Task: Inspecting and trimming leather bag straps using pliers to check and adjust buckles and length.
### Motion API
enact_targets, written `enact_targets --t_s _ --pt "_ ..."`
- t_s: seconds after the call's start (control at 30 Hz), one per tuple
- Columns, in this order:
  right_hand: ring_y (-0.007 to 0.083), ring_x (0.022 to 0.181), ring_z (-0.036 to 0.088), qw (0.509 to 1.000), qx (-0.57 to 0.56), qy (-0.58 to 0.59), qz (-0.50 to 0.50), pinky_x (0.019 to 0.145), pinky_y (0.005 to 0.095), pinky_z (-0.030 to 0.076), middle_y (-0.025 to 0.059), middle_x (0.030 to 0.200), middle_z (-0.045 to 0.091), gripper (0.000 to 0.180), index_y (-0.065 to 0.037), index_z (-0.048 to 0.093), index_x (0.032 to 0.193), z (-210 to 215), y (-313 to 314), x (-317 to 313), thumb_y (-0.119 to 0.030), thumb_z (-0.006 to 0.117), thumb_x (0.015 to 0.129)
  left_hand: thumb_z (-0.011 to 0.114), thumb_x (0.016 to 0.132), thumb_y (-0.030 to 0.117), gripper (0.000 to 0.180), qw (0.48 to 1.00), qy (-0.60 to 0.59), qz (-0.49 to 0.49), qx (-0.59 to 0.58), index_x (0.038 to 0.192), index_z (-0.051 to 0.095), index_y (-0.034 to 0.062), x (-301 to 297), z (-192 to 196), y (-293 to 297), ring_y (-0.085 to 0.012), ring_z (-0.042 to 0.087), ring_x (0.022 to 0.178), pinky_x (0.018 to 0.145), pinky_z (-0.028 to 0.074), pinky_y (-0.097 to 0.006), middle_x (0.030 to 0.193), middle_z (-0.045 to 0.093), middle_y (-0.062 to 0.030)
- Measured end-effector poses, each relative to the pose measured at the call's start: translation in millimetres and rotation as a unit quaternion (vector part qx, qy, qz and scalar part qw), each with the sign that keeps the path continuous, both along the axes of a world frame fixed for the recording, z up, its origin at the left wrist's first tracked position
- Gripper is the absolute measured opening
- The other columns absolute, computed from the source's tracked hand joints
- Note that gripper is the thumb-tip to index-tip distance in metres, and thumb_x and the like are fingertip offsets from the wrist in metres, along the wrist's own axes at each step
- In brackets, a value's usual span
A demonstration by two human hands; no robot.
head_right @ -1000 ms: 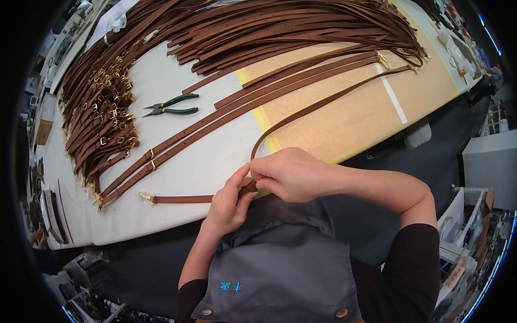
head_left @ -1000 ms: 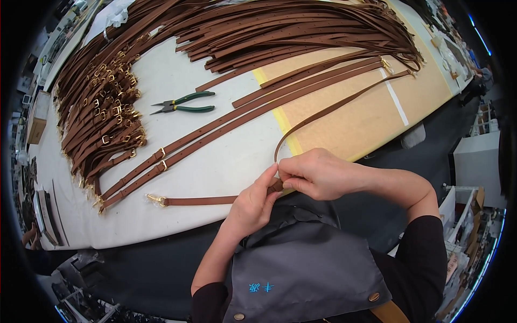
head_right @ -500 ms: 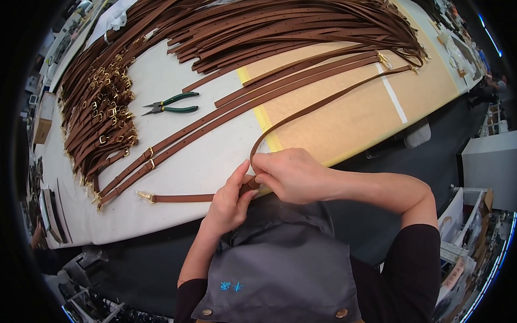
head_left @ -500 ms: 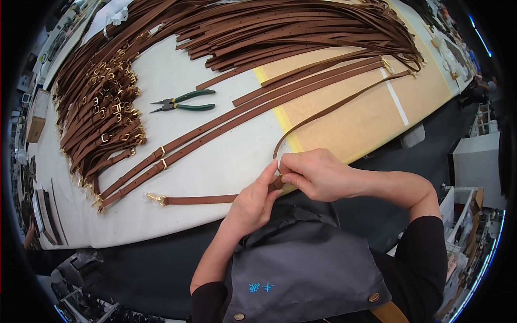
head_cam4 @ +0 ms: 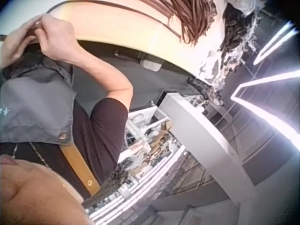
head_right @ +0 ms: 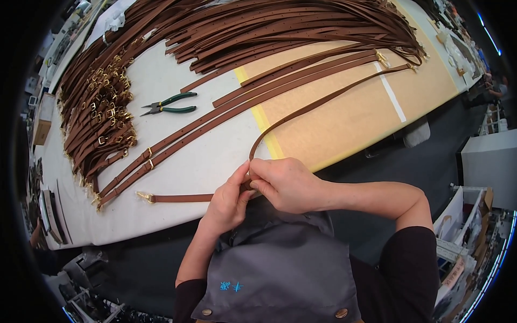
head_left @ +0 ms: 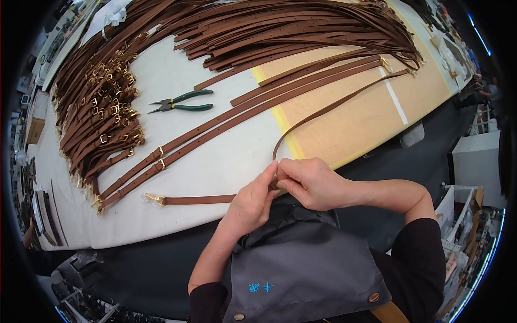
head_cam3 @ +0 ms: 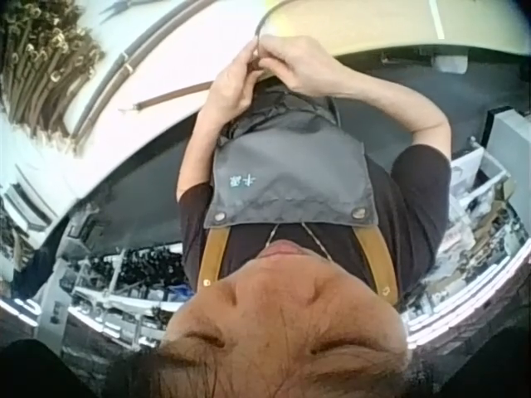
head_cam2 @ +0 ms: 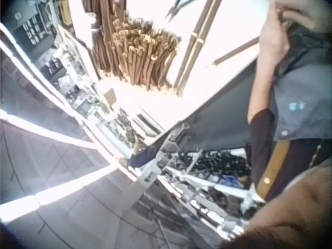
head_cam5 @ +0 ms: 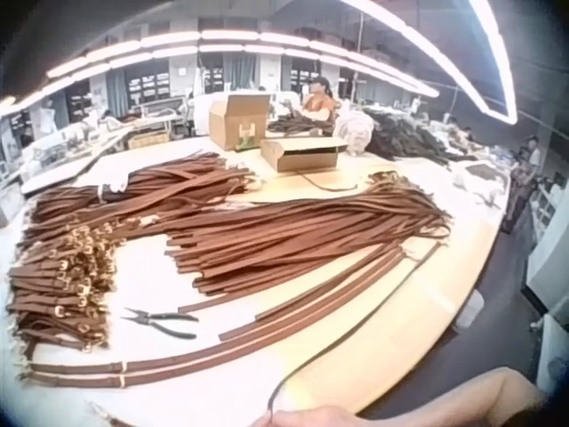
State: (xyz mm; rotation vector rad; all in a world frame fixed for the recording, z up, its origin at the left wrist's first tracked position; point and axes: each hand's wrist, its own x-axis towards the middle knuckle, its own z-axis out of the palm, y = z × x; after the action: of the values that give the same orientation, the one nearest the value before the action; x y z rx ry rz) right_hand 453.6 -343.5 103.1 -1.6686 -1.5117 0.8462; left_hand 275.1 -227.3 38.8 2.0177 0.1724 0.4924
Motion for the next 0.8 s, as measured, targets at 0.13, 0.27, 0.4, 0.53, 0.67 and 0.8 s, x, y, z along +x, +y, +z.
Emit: enact_targets --t_s 0.13,0.27,0.4,0.53,0.67,0.8 --pt "0.0336 0.076 0.067 0.994 -0.068 0.084 -0.03 0.068 0.0407 0.052 0.0152 0.084 0.068 0.014 -0.001 0.057 0.096 -5.1 -4.4 0.3 -0.011 0.066 0.099 0.065 0.088 -0.011 0.074 1.0 0.012 -0.022 -0.012 0.155 0.036 -0.0029 -1.1 0.3 2.1 -0.0396 0.07 0.105 0.089 0.057 -0.042 0.115 0.069 -0.024" --pt "0.0275 0.076 0.067 0.979 -0.094 0.171 -0.065 0.07 0.038 0.052 0.0138 0.082 0.068 0.017 0.0 0.059 0.097 -11.7 -10.2 -2.2 -0.016 0.066 0.101 0.065 0.09 -0.01 0.065 0.997 0.048 -0.024 -0.046 0.15 0.041 -0.0018 -2.0 6.4 2.1 -0.0387 0.071 0.104 0.087 0.058 -0.042 0.114 0.07 -0.0233" --pt "0.0278 0.076 0.068 0.981 -0.135 0.136 -0.043 0.07 0.0384 0.052 0.0144 0.082 0.069 0.019 0.0 0.061 0.098 10.0 -4.2 7.8 -0.018 0.067 0.1 0.068 0.094 -0.005 0.049 0.995 0.023 0.015 -0.101 0.138 0.048 -0.0003 -9.7 7.6 -2.6 -0.0321 0.074 0.098 0.083 0.059 -0.038 0.109 0.072 -0.0203" --pt "0.0099 0.071 0.058 0.983 -0.176 0.041 0.01 0.065 0.0295 0.048 0.0049 0.08 0.067 0.018 -0.001 0.063 0.101 20.0 -3.4 15.4 -0.018 0.068 0.101 0.073 0.094 0.001 0.032 0.993 0.053 0.035 -0.1 0.121 0.055 0.0004 -10.9 11.1 0.6 -0.0218 0.075 0.09 0.077 0.059 -0.032 0.1 0.073 -0.0156" --pt "0.0082 0.066 0.056 0.986 -0.138 0.095 -0.008 0.061 0.0273 0.045 0.0029 0.08 0.067 0.018 -0.002 0.065 0.102 -2.2 -7.0 16.6 -0.02 0.067 0.101 0.076 0.092 0.003 0.024 0.994 0.059 0.032 -0.087 0.11 0.061 0.0003 -8.8 16.1 3.4 -0.0207 0.073 0.084 0.073 0.057 -0.031 0.096 0.072 -0.0127" --pt "0.0051 0.066 0.053 0.903 -0.304 0.298 -0.048 0.059 0.0229 0.041 -0.0003 0.08 0.065 0.016 -0.005 0.065 0.102 -5.5 3.9 19.1 -0.021 0.066 0.103 0.077 0.09 0.001 0.023 0.996 0.018 0.031 -0.081 0.108 0.062 0.0008 -8.6 10.3 4.9 -0.022 0.071 0.082 0.073 0.056 -0.031 0.094 0.071 -0.0116"
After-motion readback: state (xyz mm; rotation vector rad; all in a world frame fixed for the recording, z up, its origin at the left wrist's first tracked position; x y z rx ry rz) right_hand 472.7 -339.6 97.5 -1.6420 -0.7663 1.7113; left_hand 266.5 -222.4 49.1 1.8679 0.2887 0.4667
